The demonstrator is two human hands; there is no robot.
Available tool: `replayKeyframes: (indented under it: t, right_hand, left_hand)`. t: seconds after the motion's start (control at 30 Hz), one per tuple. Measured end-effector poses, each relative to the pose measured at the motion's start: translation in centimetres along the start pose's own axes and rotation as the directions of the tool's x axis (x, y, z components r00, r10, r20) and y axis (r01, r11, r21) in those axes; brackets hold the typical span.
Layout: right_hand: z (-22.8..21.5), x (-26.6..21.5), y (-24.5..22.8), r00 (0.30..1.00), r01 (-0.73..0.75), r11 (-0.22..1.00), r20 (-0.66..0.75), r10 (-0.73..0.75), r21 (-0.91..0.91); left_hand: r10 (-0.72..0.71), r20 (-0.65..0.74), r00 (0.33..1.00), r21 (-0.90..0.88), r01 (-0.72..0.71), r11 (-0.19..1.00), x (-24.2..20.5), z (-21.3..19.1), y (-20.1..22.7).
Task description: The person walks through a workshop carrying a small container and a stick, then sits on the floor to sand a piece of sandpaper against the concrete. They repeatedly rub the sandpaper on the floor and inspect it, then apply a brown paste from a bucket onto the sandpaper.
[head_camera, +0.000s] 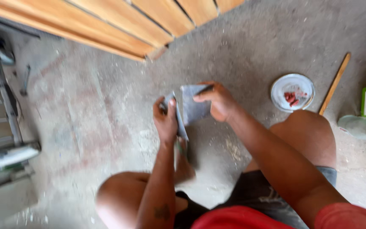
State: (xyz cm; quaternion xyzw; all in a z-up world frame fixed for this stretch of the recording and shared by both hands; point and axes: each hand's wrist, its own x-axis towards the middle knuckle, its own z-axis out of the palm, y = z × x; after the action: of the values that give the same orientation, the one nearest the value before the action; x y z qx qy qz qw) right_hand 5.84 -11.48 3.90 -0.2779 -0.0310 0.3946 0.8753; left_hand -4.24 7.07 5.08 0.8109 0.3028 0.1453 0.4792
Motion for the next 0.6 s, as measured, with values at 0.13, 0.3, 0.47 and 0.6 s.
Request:
replayKeyframes:
  t: [0.13, 0.3, 0.47, 0.6]
  right_hand:
    - [2.5, 0.1, 2.1, 0.957, 0.014, 0.999, -0.289, 0.002, 0.052]
    - [3.5, 0.8, 4.5, 0.890, 0.055, 0.913, -0.395, -0.229, -0.404]
    - [3.3, 0.4, 5.2, 0.818, 0.292, 0.580, -0.115, -0.563, -0.760]
    - [4.0, 1.8, 5.5, 0.786, 0.106, 0.525, -0.252, -0.564, -0.844]
  left_hand:
    - [0.304, -0.006, 0.953, 0.205, -0.296, 0.933, -2.4, 2.2, 2.4]
    - [-0.019, 0.116, 0.993, 0.002, 0.019, 1.000, -2.2, 3.6, 3.0]
    - [-0.179, 0.382, 0.906, -0.403, 0.338, 0.851, -2.4, 4.5, 0.8]
    - [-0.167, 0.542, 0.824, -0.624, 0.528, 0.576, -0.1, 6.8, -1.5]
